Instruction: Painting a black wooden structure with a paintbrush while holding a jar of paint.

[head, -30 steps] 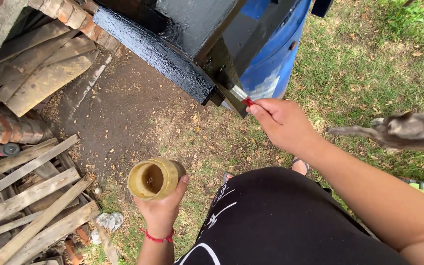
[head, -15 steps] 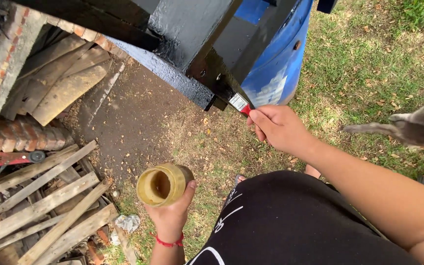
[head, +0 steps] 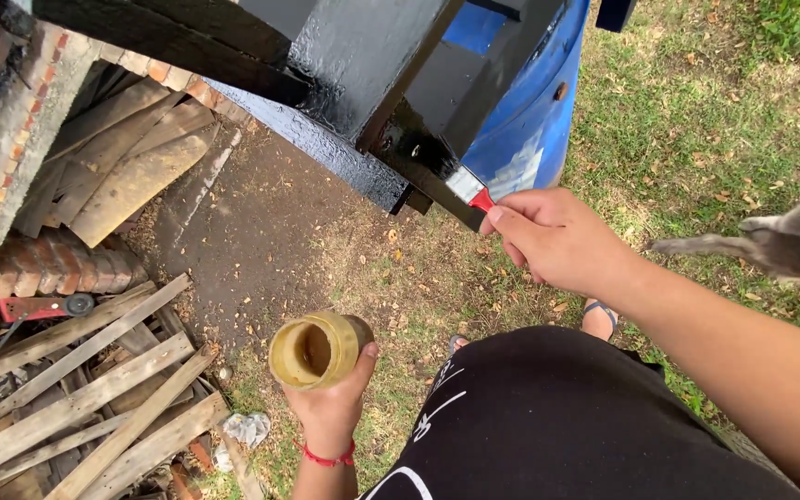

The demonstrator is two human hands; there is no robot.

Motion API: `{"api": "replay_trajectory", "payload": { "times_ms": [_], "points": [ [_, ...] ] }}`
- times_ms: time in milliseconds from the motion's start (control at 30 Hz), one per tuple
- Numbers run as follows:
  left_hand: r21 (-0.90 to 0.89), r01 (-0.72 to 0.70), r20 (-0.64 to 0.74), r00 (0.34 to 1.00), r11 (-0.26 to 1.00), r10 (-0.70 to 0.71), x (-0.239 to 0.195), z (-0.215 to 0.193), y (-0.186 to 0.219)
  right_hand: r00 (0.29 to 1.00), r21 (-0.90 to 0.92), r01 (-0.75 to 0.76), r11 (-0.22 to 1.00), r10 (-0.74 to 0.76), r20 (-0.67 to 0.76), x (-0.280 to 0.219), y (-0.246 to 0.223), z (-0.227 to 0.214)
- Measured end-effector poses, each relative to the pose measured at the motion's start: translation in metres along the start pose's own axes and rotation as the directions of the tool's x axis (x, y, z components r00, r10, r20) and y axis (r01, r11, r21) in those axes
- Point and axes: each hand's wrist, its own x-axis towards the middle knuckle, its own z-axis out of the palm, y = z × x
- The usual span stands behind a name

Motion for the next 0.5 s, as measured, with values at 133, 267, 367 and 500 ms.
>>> {"api": "replay_trajectory", "payload": {
  "times_ms": [133,267,367,500],
  "points": [
    [0.196,-0.071,0.007,0.997,0.978,0.071,0.000,0.001,0.003,0.971,-0.062,0.237,0.969,-0.237,0.005,-0.019,0.005,-0.008],
    [0.024,0.019,-0.011,1.000,1.000,-0.018,0.003,0.002,0.008,0.908,-0.187,0.414,0.891,-0.418,0.016,-0.026,0.010,-0.006],
    [0.083,-0.003,-0.003,1.000,0.997,0.004,0.002,0.002,0.010,0.867,-0.253,0.489,0.835,-0.498,0.032,-0.013,-0.002,0.000],
    [0.201,0.066,-0.028,0.998,0.977,-0.061,-0.002,0.003,0.008,0.966,-0.249,0.258,0.934,-0.246,0.080,-0.005,-0.024,0.002]
  ]
}}
